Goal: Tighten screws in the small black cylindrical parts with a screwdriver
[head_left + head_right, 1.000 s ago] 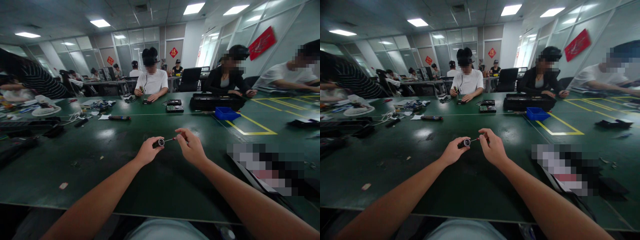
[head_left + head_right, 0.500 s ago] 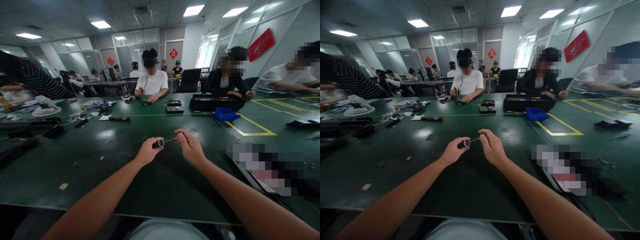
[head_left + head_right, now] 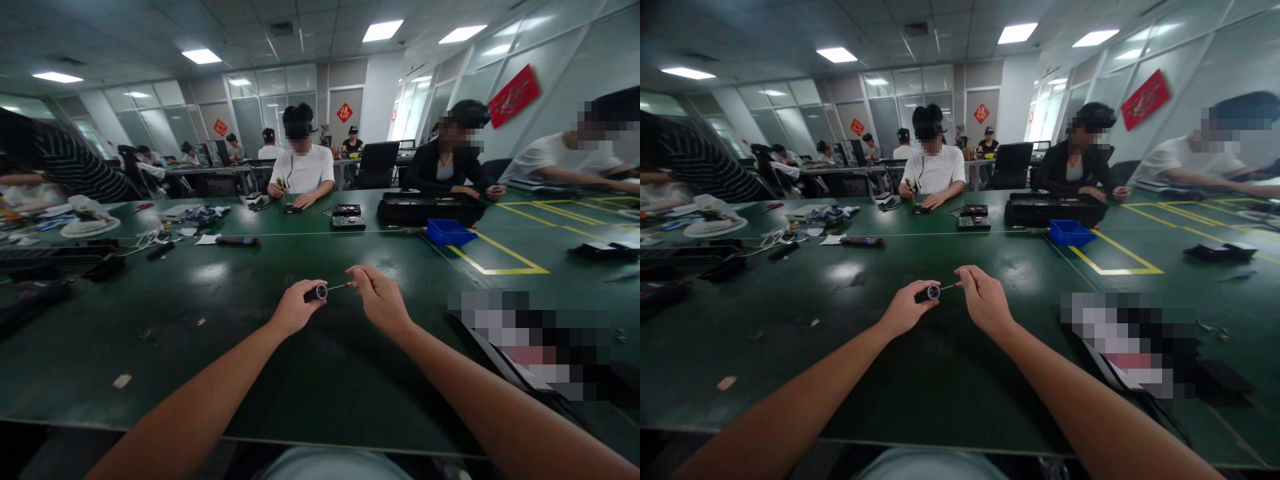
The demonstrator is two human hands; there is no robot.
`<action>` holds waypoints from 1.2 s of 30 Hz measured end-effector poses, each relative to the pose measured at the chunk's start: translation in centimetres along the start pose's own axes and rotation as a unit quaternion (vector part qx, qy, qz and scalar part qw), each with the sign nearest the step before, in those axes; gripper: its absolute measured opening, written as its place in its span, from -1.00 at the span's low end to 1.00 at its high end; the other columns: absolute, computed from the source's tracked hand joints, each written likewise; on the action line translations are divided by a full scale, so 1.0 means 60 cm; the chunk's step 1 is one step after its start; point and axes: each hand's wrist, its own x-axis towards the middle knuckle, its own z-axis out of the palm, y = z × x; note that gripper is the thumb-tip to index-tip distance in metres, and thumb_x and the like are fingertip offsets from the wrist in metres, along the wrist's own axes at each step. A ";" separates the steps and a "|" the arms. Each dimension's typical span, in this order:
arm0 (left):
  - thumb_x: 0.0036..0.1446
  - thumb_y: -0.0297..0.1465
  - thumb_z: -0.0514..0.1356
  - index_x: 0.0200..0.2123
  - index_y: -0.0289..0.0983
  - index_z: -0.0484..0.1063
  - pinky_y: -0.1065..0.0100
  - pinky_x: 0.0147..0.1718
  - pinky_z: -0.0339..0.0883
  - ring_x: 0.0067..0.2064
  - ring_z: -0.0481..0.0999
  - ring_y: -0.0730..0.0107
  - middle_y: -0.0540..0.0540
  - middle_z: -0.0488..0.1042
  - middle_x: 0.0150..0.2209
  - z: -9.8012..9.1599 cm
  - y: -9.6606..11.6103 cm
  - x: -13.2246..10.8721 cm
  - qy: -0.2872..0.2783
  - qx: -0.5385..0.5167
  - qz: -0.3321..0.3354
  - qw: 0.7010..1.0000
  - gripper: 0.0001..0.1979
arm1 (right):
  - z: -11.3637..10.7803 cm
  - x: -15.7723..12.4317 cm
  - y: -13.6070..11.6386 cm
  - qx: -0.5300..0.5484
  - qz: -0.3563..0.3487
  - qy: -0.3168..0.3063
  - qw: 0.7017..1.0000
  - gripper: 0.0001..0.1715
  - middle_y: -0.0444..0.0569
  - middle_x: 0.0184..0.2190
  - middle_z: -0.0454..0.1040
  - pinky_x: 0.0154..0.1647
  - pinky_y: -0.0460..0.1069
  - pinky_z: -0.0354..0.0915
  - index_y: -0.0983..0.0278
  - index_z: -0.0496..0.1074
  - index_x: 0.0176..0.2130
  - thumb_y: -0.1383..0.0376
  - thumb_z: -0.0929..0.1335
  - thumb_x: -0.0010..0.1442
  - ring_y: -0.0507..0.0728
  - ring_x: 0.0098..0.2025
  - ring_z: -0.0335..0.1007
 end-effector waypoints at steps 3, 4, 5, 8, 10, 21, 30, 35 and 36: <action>0.11 -0.46 0.32 0.05 -0.13 0.50 0.17 0.12 0.26 0.05 0.47 0.21 -0.06 0.54 0.00 -0.001 0.001 0.000 0.001 0.001 -0.010 1.000 -0.60 | 0.002 0.002 -0.001 0.049 0.018 0.012 0.999 -0.67 -0.04 -0.38 0.53 -0.31 0.02 0.31 0.24 0.45 -0.09 0.10 0.25 0.34 0.13 -0.36 0.45; 0.11 -0.46 0.32 0.05 -0.13 0.49 0.17 0.12 0.25 0.06 0.47 0.22 -0.06 0.54 0.01 -0.002 0.001 0.001 0.002 0.001 -0.012 1.000 -0.59 | 0.003 0.003 -0.002 0.071 0.026 0.016 0.997 -0.68 -0.03 -0.38 0.54 -0.30 0.02 0.32 0.25 0.45 -0.12 0.09 0.27 0.32 0.13 -0.35 0.46; 0.12 -0.45 0.32 0.05 -0.13 0.49 0.17 0.12 0.25 0.06 0.47 0.22 -0.06 0.54 0.01 -0.002 0.001 0.001 0.003 0.002 -0.012 1.000 -0.59 | 0.005 0.004 -0.003 0.091 0.034 0.020 0.995 -0.68 -0.02 -0.38 0.54 -0.28 0.03 0.34 0.25 0.45 -0.17 0.08 0.28 0.31 0.14 -0.34 0.46; 0.12 -0.44 0.32 0.07 -0.14 0.49 0.17 0.13 0.24 0.07 0.46 0.21 -0.06 0.54 0.02 -0.002 0.003 0.003 0.008 0.016 -0.008 1.000 -0.59 | 0.009 0.005 -0.006 0.129 0.052 0.023 0.990 -0.64 0.00 -0.38 0.55 -0.26 0.05 0.37 0.27 0.47 -0.21 0.05 0.28 0.29 0.14 -0.34 0.47; 0.13 -0.42 0.32 0.08 -0.14 0.48 0.16 0.11 0.26 0.05 0.47 0.19 -0.07 0.55 0.00 -0.003 0.005 0.004 0.011 0.032 -0.006 0.999 -0.58 | 0.012 0.006 -0.007 0.147 0.058 0.023 0.987 -0.62 0.00 -0.38 0.54 -0.26 0.06 0.38 0.27 0.47 -0.20 0.03 0.28 0.29 0.13 -0.35 0.46; 0.12 -0.39 0.33 0.06 -0.12 0.50 0.12 0.09 0.28 0.06 0.46 0.16 -0.08 0.55 0.01 -0.010 0.017 0.003 -0.025 0.041 0.031 0.998 -0.60 | 0.013 0.029 0.030 0.330 0.228 0.049 0.915 -0.63 -0.06 -0.52 0.38 -0.45 0.07 0.39 0.21 0.38 -0.36 -0.03 0.34 0.18 0.11 -0.52 0.31; 0.11 -0.36 0.34 0.05 -0.15 0.51 0.17 0.02 0.30 -0.01 0.48 0.16 -0.08 0.56 -0.04 -0.015 0.024 0.005 -0.034 0.063 0.013 0.997 -0.60 | 0.015 0.018 0.025 0.192 0.113 0.044 0.974 -0.60 -0.06 -0.43 0.44 -0.38 0.02 0.33 0.25 0.40 -0.29 -0.02 0.27 0.29 0.09 -0.43 0.35; 0.11 -0.36 0.34 0.05 -0.15 0.51 0.17 0.01 0.30 -0.03 0.48 0.16 -0.08 0.57 -0.06 -0.017 0.027 0.005 -0.033 0.068 0.006 0.997 -0.60 | 0.007 0.015 0.012 0.122 0.084 0.042 0.988 -0.60 -0.05 -0.44 0.46 -0.34 0.04 0.33 0.25 0.39 -0.27 0.00 0.23 0.32 0.11 -0.42 0.38; 0.11 -0.35 0.34 0.05 -0.15 0.51 0.16 0.02 0.30 -0.02 0.48 0.15 -0.08 0.57 -0.06 -0.017 0.026 0.005 -0.033 0.067 0.004 0.997 -0.60 | 0.005 0.015 0.009 0.111 0.078 0.044 0.990 -0.61 -0.05 -0.45 0.47 -0.34 0.04 0.32 0.24 0.39 -0.27 0.00 0.23 0.33 0.11 -0.42 0.38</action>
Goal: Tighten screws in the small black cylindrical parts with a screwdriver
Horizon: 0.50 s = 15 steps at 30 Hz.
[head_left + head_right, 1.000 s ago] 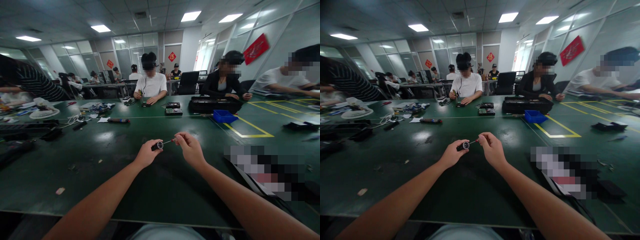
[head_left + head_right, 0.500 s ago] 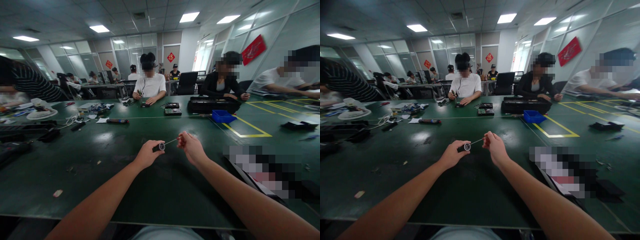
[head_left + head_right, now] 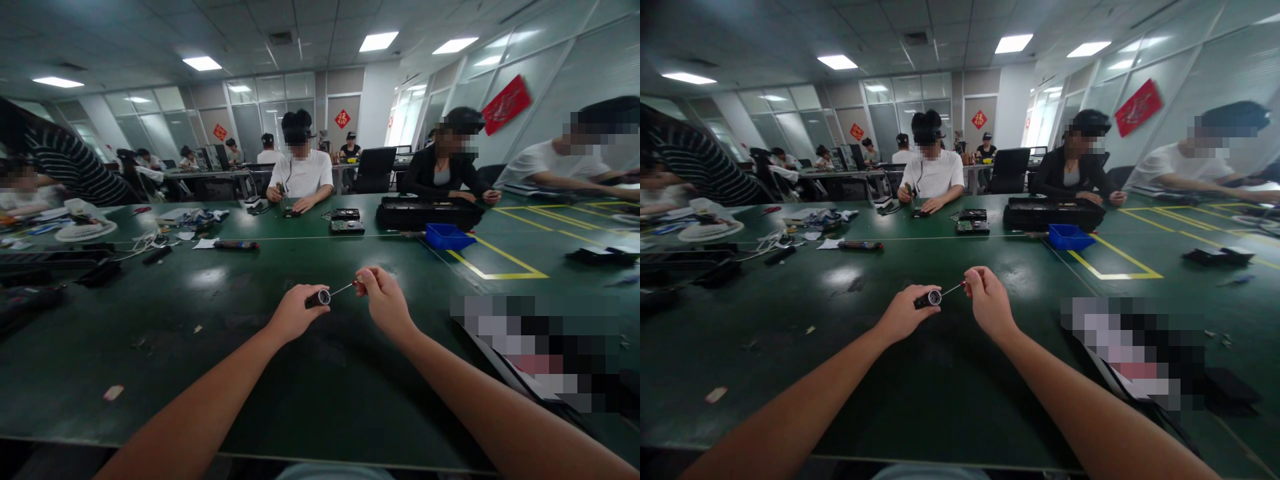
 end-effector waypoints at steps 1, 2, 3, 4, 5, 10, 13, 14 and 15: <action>0.11 -0.35 0.34 0.05 -0.15 0.50 0.16 0.02 0.29 -0.02 0.48 0.15 -0.08 0.57 -0.05 0.001 -0.001 0.000 0.000 -0.001 0.000 1.000 -0.59 | -0.001 -0.001 -0.003 -0.006 -0.004 0.000 1.000 -0.61 -0.05 -0.45 0.47 -0.34 0.04 0.32 0.24 0.39 -0.27 0.01 0.23 0.33 0.12 -0.42 0.38; 0.11 -0.34 0.34 0.06 -0.14 0.50 0.16 0.03 0.29 -0.01 0.47 0.15 -0.08 0.56 -0.04 0.001 -0.003 0.000 0.000 -0.002 0.000 1.000 -0.59 | -0.001 -0.001 -0.005 -0.008 -0.008 -0.001 1.000 -0.62 -0.05 -0.45 0.47 -0.33 0.04 0.32 0.24 0.39 -0.27 0.01 0.23 0.33 0.12 -0.41 0.38; 0.11 -0.33 0.34 0.06 -0.13 0.50 0.15 0.03 0.29 -0.01 0.47 0.15 -0.08 0.56 -0.03 0.002 -0.004 -0.001 0.000 -0.004 0.002 1.000 -0.59 | -0.001 -0.002 -0.006 -0.006 -0.010 -0.003 1.000 -0.62 -0.05 -0.44 0.48 -0.33 0.04 0.33 0.24 0.40 -0.26 0.01 0.23 0.33 0.12 -0.41 0.39; 0.11 -0.33 0.34 0.07 -0.12 0.49 0.15 0.03 0.29 -0.01 0.47 0.15 -0.08 0.56 -0.03 0.003 -0.006 -0.001 0.001 -0.005 0.003 1.000 -0.58 | -0.001 -0.002 -0.006 -0.004 -0.010 -0.005 1.000 -0.62 -0.04 -0.43 0.48 -0.32 0.04 0.33 0.24 0.40 -0.26 0.02 0.23 0.33 0.12 -0.40 0.40; 0.11 -0.33 0.34 0.07 -0.11 0.49 0.15 0.03 0.28 -0.01 0.47 0.15 -0.07 0.56 -0.03 0.004 -0.008 -0.001 0.002 -0.006 0.002 1.000 -0.58 | -0.001 -0.003 -0.006 -0.002 -0.010 -0.008 1.000 -0.62 -0.04 -0.43 0.48 -0.31 0.04 0.34 0.24 0.40 -0.25 0.02 0.23 0.33 0.12 -0.40 0.40; 0.11 -0.34 0.34 0.07 -0.10 0.50 0.15 -0.01 0.29 -0.04 0.48 0.16 -0.07 0.56 -0.07 0.005 -0.012 -0.001 0.001 -0.014 -0.008 1.000 -0.58 | 0.000 -0.002 0.000 -0.003 -0.017 -0.026 1.000 -0.61 -0.04 -0.42 0.50 -0.30 0.04 0.36 0.24 0.41 -0.23 0.01 0.23 0.34 0.13 -0.38 0.43; 0.11 -0.35 0.34 0.07 -0.10 0.49 0.15 -0.01 0.29 -0.04 0.47 0.16 -0.07 0.56 -0.07 0.004 -0.012 -0.001 0.002 -0.020 -0.010 1.000 -0.58 | 0.000 -0.002 -0.001 -0.001 -0.018 -0.024 1.000 -0.61 -0.04 -0.42 0.50 -0.31 0.04 0.35 0.24 0.41 -0.24 0.01 0.23 0.34 0.12 -0.39 0.43; 0.11 -0.35 0.34 0.07 -0.10 0.49 0.15 -0.01 0.29 -0.04 0.47 0.17 -0.07 0.56 -0.08 0.004 -0.012 -0.001 0.001 -0.021 -0.011 1.000 -0.58 | -0.001 -0.002 -0.001 -0.001 -0.018 -0.025 1.000 -0.62 -0.04 -0.42 0.50 -0.31 0.03 0.35 0.24 0.41 -0.24 0.02 0.23 0.34 0.12 -0.39 0.43; 0.11 -0.35 0.33 0.07 -0.10 0.49 0.15 0.00 0.29 -0.04 0.47 0.17 -0.07 0.56 -0.07 0.005 -0.012 -0.001 -0.001 -0.021 -0.011 1.000 -0.58 | -0.001 -0.002 -0.002 -0.003 -0.018 -0.027 0.999 -0.62 -0.04 -0.42 0.50 -0.31 0.03 0.35 0.25 0.41 -0.25 0.02 0.23 0.34 0.12 -0.39 0.42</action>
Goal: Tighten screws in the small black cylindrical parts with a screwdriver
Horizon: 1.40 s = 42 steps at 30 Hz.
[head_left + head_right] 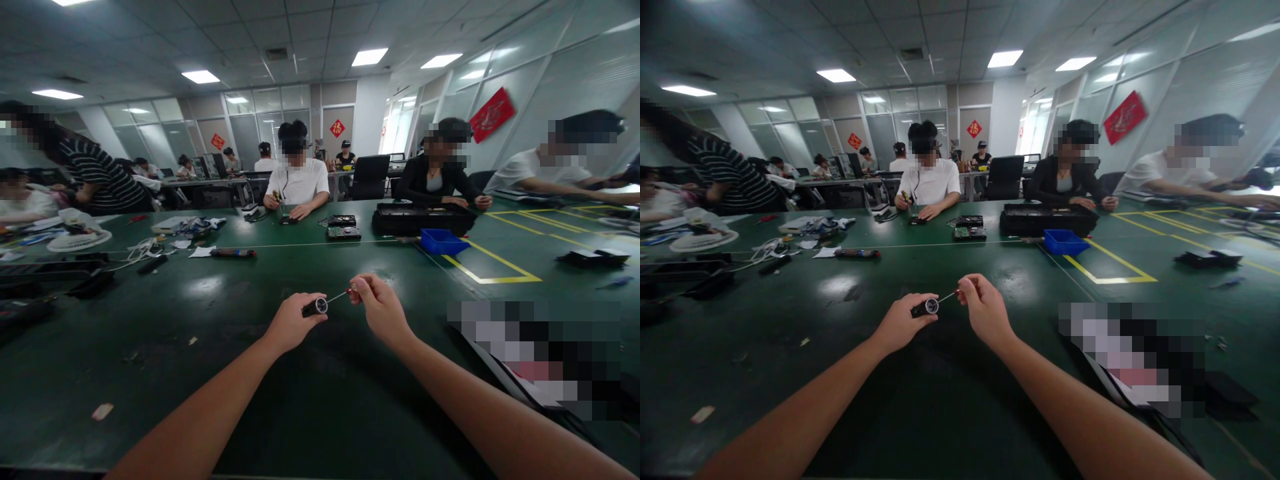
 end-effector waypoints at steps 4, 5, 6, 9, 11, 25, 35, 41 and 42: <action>0.12 -0.33 0.33 0.08 -0.10 0.49 0.16 0.00 0.29 -0.05 0.48 0.17 -0.06 0.56 -0.08 0.001 0.000 0.001 -0.001 0.004 0.002 1.000 -0.58 | 0.000 0.000 -0.002 -0.013 -0.001 0.004 1.000 -0.63 -0.05 -0.44 0.49 -0.32 0.02 0.33 0.24 0.41 -0.26 0.03 0.23 0.35 0.11 -0.40 0.41; 0.11 -0.33 0.33 0.08 -0.10 0.49 0.16 -0.01 0.29 -0.05 0.48 0.17 -0.06 0.56 -0.09 0.001 0.000 0.001 -0.001 0.006 0.003 1.000 -0.58 | 0.000 0.000 -0.002 -0.015 -0.001 0.007 1.000 -0.63 -0.05 -0.44 0.49 -0.32 0.02 0.32 0.24 0.41 -0.27 0.03 0.23 0.35 0.11 -0.41 0.41; 0.11 -0.34 0.34 0.08 -0.11 0.50 0.17 -0.01 0.29 -0.06 0.48 0.17 -0.07 0.56 -0.10 0.001 0.000 0.001 0.000 0.007 0.005 1.000 -0.57 | 0.000 0.000 -0.002 -0.016 -0.002 0.010 1.000 -0.63 -0.06 -0.45 0.49 -0.33 0.02 0.32 0.24 0.41 -0.27 0.03 0.23 0.34 0.11 -0.41 0.41; 0.10 -0.35 0.34 0.07 -0.11 0.50 0.17 -0.02 0.29 -0.06 0.48 0.17 -0.06 0.57 -0.11 0.000 0.001 0.002 -0.004 0.010 0.010 1.000 -0.58 | 0.000 0.000 -0.001 -0.018 -0.006 0.007 1.000 -0.63 -0.07 -0.46 0.49 -0.33 0.02 0.32 0.24 0.42 -0.28 0.03 0.24 0.34 0.10 -0.42 0.41; 0.10 -0.36 0.34 0.07 -0.11 0.50 0.17 -0.03 0.29 -0.06 0.48 0.17 -0.06 0.56 -0.10 0.000 0.001 0.002 -0.006 0.010 0.011 1.000 -0.58 | -0.001 0.000 -0.002 -0.020 -0.009 0.001 1.000 -0.62 -0.07 -0.47 0.50 -0.34 0.02 0.32 0.24 0.42 -0.28 0.03 0.24 0.34 0.11 -0.42 0.41; 0.10 -0.36 0.34 0.07 -0.11 0.50 0.18 -0.01 0.30 -0.03 0.49 0.18 -0.07 0.56 -0.07 0.000 -0.001 0.000 -0.008 -0.005 0.005 1.000 -0.57 | -0.003 -0.001 -0.009 -0.016 -0.002 -0.007 1.000 -0.64 -0.07 -0.47 0.49 -0.34 0.02 0.30 0.24 0.42 -0.29 0.04 0.25 0.33 0.11 -0.42 0.40; 0.09 -0.38 0.35 0.04 -0.11 0.52 0.21 0.01 0.30 -0.02 0.51 0.20 -0.04 0.57 -0.05 0.000 0.001 0.000 0.001 -0.006 0.000 1.000 -0.59 | -0.006 -0.002 -0.016 -0.055 0.001 0.005 0.998 -0.62 -0.09 -0.52 0.46 -0.39 0.00 0.27 0.26 0.47 -0.32 0.01 0.31 0.27 0.09 -0.46 0.39; 0.10 -0.38 0.34 0.07 -0.13 0.50 0.22 0.07 0.29 0.03 0.50 0.21 -0.03 0.56 0.01 -0.004 0.004 -0.001 0.009 -0.007 0.002 1.000 -0.57 | -0.005 -0.006 -0.012 -0.050 -0.025 0.000 0.998 -0.68 -0.07 -0.48 0.50 -0.37 0.00 0.30 0.25 0.44 -0.26 0.07 0.27 0.31 0.10 -0.43 0.42; 0.10 -0.38 0.34 0.07 -0.13 0.50 0.22 0.07 0.29 0.04 0.50 0.21 -0.04 0.56 0.01 -0.005 0.004 -0.001 0.010 -0.007 0.003 1.000 -0.57 | -0.005 -0.006 -0.012 -0.052 -0.026 0.002 0.998 -0.69 -0.07 -0.47 0.50 -0.36 0.00 0.31 0.24 0.44 -0.26 0.08 0.27 0.32 0.10 -0.43 0.42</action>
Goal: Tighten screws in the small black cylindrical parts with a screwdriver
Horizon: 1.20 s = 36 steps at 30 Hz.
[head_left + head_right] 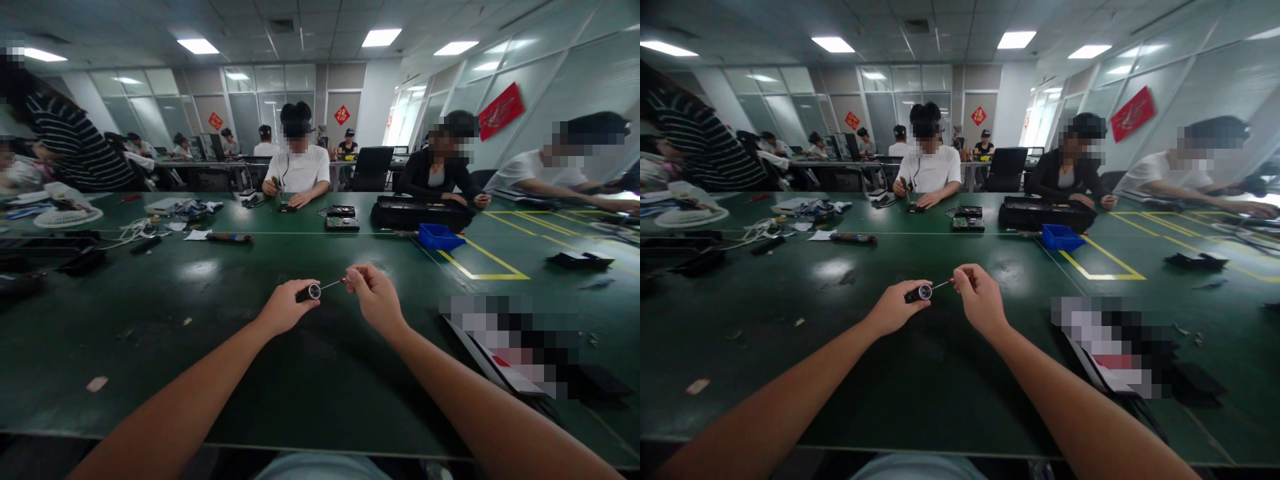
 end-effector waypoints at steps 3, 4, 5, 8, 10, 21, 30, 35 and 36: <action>0.11 -0.38 0.34 0.07 -0.14 0.49 0.22 0.07 0.30 0.04 0.50 0.22 -0.04 0.56 0.01 -0.002 0.000 -0.001 -0.002 0.000 0.002 1.000 -0.58 | 0.000 -0.001 0.000 -0.004 -0.001 0.006 1.000 -0.70 -0.06 -0.46 0.52 -0.36 0.00 0.32 0.24 0.43 -0.24 0.08 0.27 0.32 0.11 -0.41 0.44; 0.11 -0.38 0.34 0.07 -0.15 0.49 0.22 0.07 0.30 0.04 0.50 0.22 -0.04 0.56 0.01 -0.002 0.000 -0.001 -0.003 0.000 0.003 1.000 -0.58 | -0.001 0.000 -0.001 -0.003 -0.001 0.008 1.000 -0.70 -0.06 -0.45 0.53 -0.35 0.01 0.32 0.24 0.43 -0.24 0.08 0.27 0.32 0.11 -0.41 0.44; 0.12 -0.38 0.33 0.07 -0.15 0.49 0.22 0.07 0.30 0.04 0.50 0.22 -0.04 0.56 0.01 -0.002 0.000 -0.001 -0.004 0.001 0.002 1.000 -0.58 | -0.001 0.000 -0.001 -0.002 -0.001 0.008 1.000 -0.70 -0.06 -0.45 0.53 -0.35 0.01 0.32 0.24 0.44 -0.25 0.08 0.27 0.32 0.11 -0.41 0.44; 0.12 -0.37 0.33 0.07 -0.13 0.50 0.20 0.06 0.30 0.02 0.50 0.21 -0.04 0.56 -0.01 -0.001 -0.002 -0.001 -0.007 0.005 0.001 1.000 -0.58 | -0.002 0.002 0.000 0.003 -0.003 -0.003 1.000 -0.69 -0.06 -0.46 0.53 -0.35 0.00 0.32 0.25 0.45 -0.26 0.08 0.29 0.30 0.10 -0.42 0.44; 0.12 -0.37 0.33 0.07 -0.12 0.50 0.19 0.05 0.31 0.01 0.51 0.20 -0.05 0.56 -0.02 -0.001 -0.003 -0.001 -0.007 0.007 0.005 1.000 -0.59 | -0.003 0.003 0.001 0.011 -0.002 -0.013 1.000 -0.68 -0.06 -0.47 0.53 -0.33 0.01 0.32 0.26 0.46 -0.27 0.07 0.30 0.30 0.10 -0.42 0.44; 0.14 -0.30 0.32 0.08 -0.11 0.49 0.19 0.02 0.32 -0.02 0.52 0.19 -0.06 0.57 -0.02 -0.001 -0.010 -0.002 -0.017 0.022 0.016 0.999 -0.59 | -0.008 -0.003 -0.010 -0.064 -0.023 -0.019 0.997 -0.72 -0.12 -0.52 0.47 -0.47 -0.03 0.18 0.24 0.46 -0.32 0.09 0.33 0.26 0.07 -0.51 0.33; 0.13 -0.33 0.33 0.08 -0.12 0.49 0.19 0.04 0.30 -0.02 0.51 0.20 -0.05 0.57 -0.04 -0.001 -0.013 0.000 -0.009 0.037 0.017 0.999 -0.59 | -0.008 -0.004 -0.004 -0.062 -0.004 -0.071 0.996 -0.64 -0.14 -0.59 0.42 -0.42 -0.01 0.22 0.23 0.49 -0.27 0.12 0.21 0.36 0.08 -0.50 0.38; 0.13 -0.33 0.33 0.07 -0.14 0.50 0.20 0.02 0.31 -0.02 0.51 0.20 -0.05 0.57 -0.04 -0.003 -0.008 0.001 -0.012 0.038 0.010 0.999 -0.59 | -0.002 -0.005 0.002 -0.076 -0.006 -0.055 0.996 -0.70 -0.15 -0.51 0.43 -0.41 -0.02 0.20 0.22 0.44 -0.08 0.20 0.20 0.34 0.08 -0.47 0.37; 0.13 -0.33 0.33 0.07 -0.14 0.50 0.19 0.02 0.31 -0.02 0.51 0.20 -0.05 0.57 -0.04 -0.003 -0.008 0.001 -0.011 0.040 0.009 0.999 -0.59 | -0.001 -0.006 0.002 -0.067 -0.003 -0.056 0.996 -0.72 -0.13 -0.47 0.45 -0.39 -0.02 0.22 0.22 0.43 -0.08 0.23 0.20 0.33 0.09 -0.43 0.39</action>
